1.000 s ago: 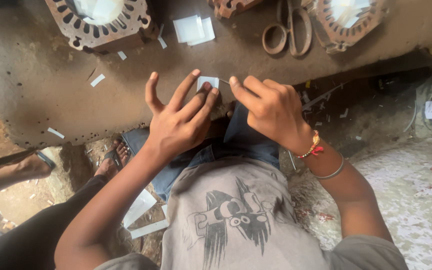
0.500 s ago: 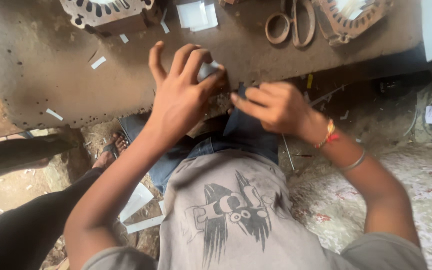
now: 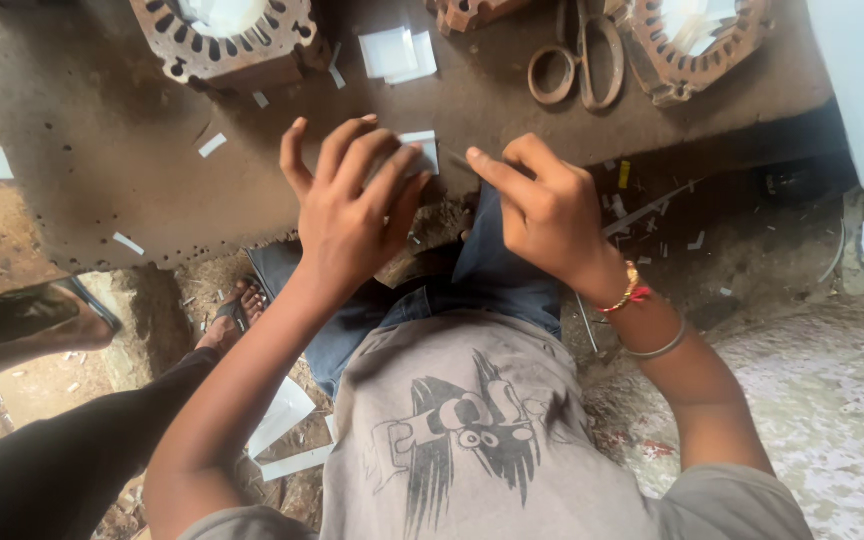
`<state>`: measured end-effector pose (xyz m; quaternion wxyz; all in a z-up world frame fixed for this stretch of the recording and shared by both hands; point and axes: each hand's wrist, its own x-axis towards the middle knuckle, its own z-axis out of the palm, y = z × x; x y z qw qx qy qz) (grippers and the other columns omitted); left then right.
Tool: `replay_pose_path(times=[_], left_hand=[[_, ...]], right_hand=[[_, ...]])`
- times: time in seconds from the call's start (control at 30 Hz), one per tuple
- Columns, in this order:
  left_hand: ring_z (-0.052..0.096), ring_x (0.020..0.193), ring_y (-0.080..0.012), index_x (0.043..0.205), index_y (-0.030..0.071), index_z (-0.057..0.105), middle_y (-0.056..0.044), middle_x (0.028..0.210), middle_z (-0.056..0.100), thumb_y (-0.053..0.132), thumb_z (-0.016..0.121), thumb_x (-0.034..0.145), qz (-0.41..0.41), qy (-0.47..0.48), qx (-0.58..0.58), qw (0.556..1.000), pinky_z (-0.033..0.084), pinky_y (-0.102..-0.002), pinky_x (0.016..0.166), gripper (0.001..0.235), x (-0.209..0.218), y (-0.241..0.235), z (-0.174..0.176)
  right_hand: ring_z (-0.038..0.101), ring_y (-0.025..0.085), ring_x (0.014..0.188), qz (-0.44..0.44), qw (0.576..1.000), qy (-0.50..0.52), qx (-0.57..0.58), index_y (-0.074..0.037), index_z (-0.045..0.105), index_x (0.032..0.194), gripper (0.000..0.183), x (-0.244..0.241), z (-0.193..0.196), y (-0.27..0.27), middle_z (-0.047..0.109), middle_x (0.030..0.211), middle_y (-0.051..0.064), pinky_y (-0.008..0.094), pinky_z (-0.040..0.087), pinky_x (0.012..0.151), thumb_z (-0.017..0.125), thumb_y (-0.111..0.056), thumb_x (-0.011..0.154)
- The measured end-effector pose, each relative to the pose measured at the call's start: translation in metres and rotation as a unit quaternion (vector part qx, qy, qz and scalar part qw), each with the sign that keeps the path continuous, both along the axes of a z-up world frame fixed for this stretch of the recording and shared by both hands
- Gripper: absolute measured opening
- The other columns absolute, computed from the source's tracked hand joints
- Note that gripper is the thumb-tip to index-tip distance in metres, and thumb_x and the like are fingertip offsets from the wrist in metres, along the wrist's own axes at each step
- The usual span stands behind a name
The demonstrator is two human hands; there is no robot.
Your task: The person places small rectangular insulation sheets into the slots of motor stators using a thin metal tool to seat them firmly.
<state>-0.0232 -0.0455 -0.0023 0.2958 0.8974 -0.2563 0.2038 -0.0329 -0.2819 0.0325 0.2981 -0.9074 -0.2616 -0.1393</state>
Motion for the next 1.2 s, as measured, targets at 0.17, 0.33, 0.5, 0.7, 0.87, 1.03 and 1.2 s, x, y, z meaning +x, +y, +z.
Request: replay_pose_path(times=[0.17,0.33,0.5,0.7,0.87,1.03,1.2], left_hand=[[0.051,0.143,-0.0295,0.128,0.014,0.075,-0.004,0.133,0.068,0.009,0.071,0.086,-0.086,0.029,0.084,0.992,0.008,-0.066,0.119,0.043,0.006,0.010,0.016],[0.051,0.138,-0.0268,0.122,0.018,0.076,-0.001,0.117,0.067,0.021,0.076,0.102,-0.054,0.076,0.044,0.995,0.010,-0.063,0.121,0.020,0.011,-0.001,0.007],[0.053,0.137,-0.0327,0.110,0.016,0.077,-0.002,0.121,0.070,0.022,0.076,0.088,-0.041,-0.005,0.074,0.996,0.008,-0.064,0.112,0.022,0.011,0.000,0.017],[0.053,0.140,-0.0275,0.119,0.017,0.076,0.002,0.120,0.068,0.028,0.076,0.104,-0.037,0.028,0.039,0.998,0.009,-0.064,0.123,0.018,0.007,0.001,0.001],[0.053,0.142,-0.0278,0.137,0.012,0.072,-0.006,0.117,0.067,0.032,0.074,0.106,-0.089,-0.056,0.111,0.988,0.007,-0.070,0.120,0.037,0.002,0.003,-0.010],[0.053,0.147,-0.0252,0.141,0.008,0.069,-0.007,0.118,0.068,0.017,0.071,0.094,-0.092,-0.064,0.144,0.983,0.007,-0.072,0.122,0.048,0.000,0.006,-0.010],[0.054,0.146,-0.0288,0.134,0.000,0.067,-0.012,0.131,0.069,0.012,0.069,0.093,-0.096,-0.029,0.093,0.991,0.009,-0.073,0.122,0.043,-0.004,0.009,-0.012]], right_hand=[[0.065,0.031,0.075,-0.015,1.000,0.007,0.012,-0.004,0.073,0.125,0.040,0.002,0.000,0.002,0.061,0.094,0.013,0.040,0.052,0.066,0.063,0.011,0.089],[0.064,0.031,0.074,-0.017,1.000,0.003,0.012,-0.004,0.072,0.125,0.041,0.001,-0.003,0.002,0.061,0.093,0.014,0.040,0.052,0.065,0.062,0.011,0.088],[0.065,0.031,0.074,-0.024,1.000,0.005,0.018,-0.004,0.073,0.124,0.039,0.001,-0.002,0.004,0.061,0.092,0.013,0.040,0.052,0.064,0.062,0.011,0.090],[0.066,0.032,0.076,-0.021,1.000,-0.003,0.007,-0.003,0.073,0.123,0.036,0.001,-0.001,0.004,0.062,0.095,0.013,0.040,0.052,0.066,0.062,0.009,0.091],[0.065,0.031,0.074,-0.011,1.000,0.014,-0.001,-0.003,0.073,0.123,0.035,0.002,0.000,0.002,0.061,0.093,0.013,0.040,0.052,0.065,0.063,0.008,0.092],[0.064,0.028,0.072,0.011,0.999,-0.013,-0.045,-0.003,0.073,0.123,0.041,0.005,0.000,0.001,0.061,0.093,0.012,0.038,0.052,0.063,0.063,0.008,0.085],[0.056,0.023,0.064,0.068,0.983,-0.062,-0.156,-0.003,0.075,0.122,0.049,0.010,0.002,-0.001,0.062,0.089,0.006,0.035,0.049,0.056,0.061,0.004,0.075]])
